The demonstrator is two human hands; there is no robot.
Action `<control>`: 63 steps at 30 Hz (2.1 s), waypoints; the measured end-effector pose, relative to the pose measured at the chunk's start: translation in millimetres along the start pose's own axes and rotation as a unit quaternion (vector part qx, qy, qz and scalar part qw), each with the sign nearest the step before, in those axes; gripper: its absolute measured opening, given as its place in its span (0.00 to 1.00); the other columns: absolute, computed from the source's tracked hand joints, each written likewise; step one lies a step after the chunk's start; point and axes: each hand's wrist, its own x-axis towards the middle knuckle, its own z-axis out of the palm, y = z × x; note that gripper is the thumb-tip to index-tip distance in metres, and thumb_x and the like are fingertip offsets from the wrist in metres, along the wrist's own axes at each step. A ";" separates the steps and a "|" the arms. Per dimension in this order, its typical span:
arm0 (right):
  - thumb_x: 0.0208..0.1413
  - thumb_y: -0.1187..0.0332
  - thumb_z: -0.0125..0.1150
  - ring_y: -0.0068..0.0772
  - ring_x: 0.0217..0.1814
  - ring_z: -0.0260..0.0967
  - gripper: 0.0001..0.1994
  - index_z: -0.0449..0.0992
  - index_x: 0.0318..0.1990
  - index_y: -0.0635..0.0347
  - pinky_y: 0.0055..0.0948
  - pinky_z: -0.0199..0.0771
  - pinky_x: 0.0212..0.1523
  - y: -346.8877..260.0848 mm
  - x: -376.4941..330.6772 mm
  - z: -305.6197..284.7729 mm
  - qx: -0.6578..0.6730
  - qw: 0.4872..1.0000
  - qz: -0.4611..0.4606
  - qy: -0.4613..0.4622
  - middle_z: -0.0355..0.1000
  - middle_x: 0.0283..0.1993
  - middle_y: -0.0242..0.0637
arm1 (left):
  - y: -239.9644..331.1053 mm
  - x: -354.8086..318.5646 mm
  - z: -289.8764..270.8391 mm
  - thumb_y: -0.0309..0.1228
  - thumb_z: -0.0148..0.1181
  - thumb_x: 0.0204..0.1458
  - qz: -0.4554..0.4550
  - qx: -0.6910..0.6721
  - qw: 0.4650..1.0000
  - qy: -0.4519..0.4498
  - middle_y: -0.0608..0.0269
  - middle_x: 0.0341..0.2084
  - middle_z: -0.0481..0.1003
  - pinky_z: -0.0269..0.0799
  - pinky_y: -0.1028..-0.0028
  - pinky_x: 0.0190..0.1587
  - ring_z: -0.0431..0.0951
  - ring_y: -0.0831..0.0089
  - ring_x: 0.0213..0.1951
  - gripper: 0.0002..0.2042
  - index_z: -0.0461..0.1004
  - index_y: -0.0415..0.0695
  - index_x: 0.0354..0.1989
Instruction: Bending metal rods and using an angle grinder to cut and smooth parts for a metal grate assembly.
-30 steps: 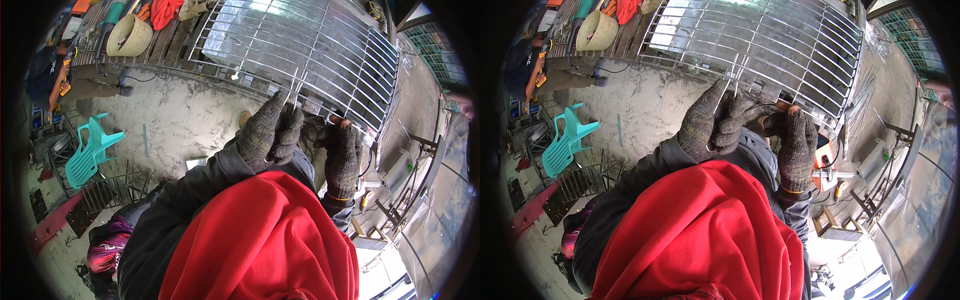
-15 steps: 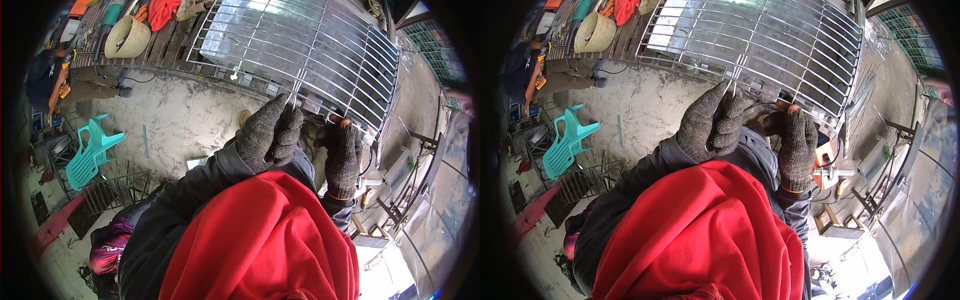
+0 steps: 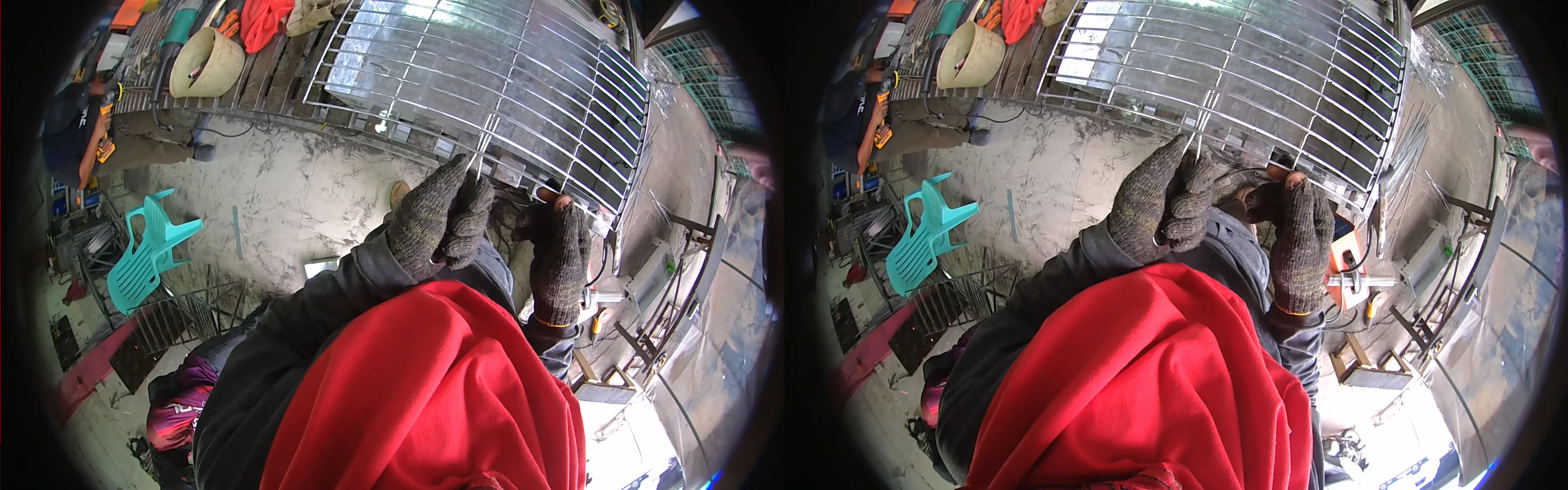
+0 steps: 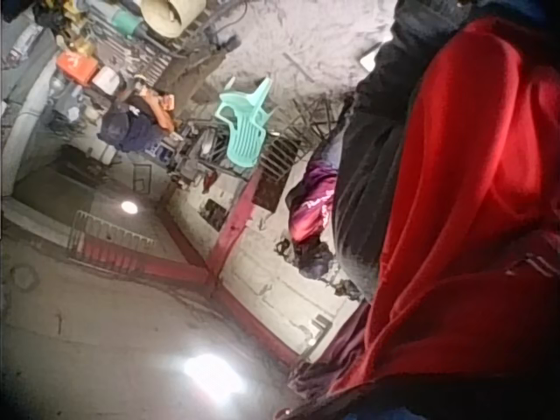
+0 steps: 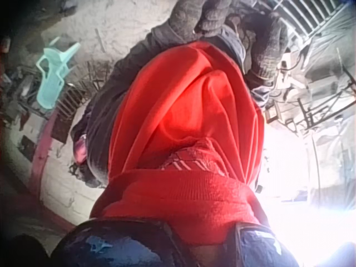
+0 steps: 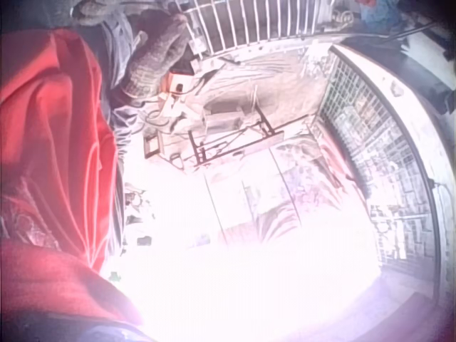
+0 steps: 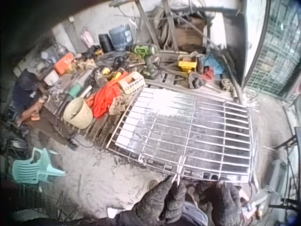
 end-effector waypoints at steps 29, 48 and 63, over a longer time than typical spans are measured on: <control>0.67 0.46 0.48 0.23 0.32 0.70 0.26 0.76 0.50 0.65 0.24 0.69 0.36 3.4 0.7 0.4 0.000 1.000 0.011 0.003 0.73 0.31 0.33 | -5.2 -2.1 -16.1 0.53 0.37 0.67 -0.028 -0.093 0.994 -0.054 0.67 0.19 0.70 0.54 0.75 0.17 0.59 0.75 0.13 0.24 0.77 0.49 0.45; 0.68 0.47 0.47 0.25 0.32 0.71 0.27 0.76 0.50 0.66 0.26 0.71 0.36 4.3 1.8 0.4 -0.014 1.000 0.008 0.003 0.74 0.31 0.34 | -14.5 -1.2 -21.8 0.47 0.36 0.69 0.035 -0.088 0.994 0.049 0.64 0.32 0.78 0.61 0.77 0.20 0.63 0.78 0.15 0.22 0.69 0.47 0.59; 0.68 0.48 0.48 0.24 0.33 0.71 0.26 0.76 0.50 0.67 0.26 0.70 0.37 1.9 1.9 -1.6 -0.037 0.999 -0.001 -0.004 0.75 0.33 0.34 | 3.0 -4.8 7.8 0.52 0.39 0.67 0.048 0.079 0.995 0.038 0.67 0.09 0.61 0.52 0.76 0.12 0.57 0.75 0.08 0.24 0.71 0.47 0.29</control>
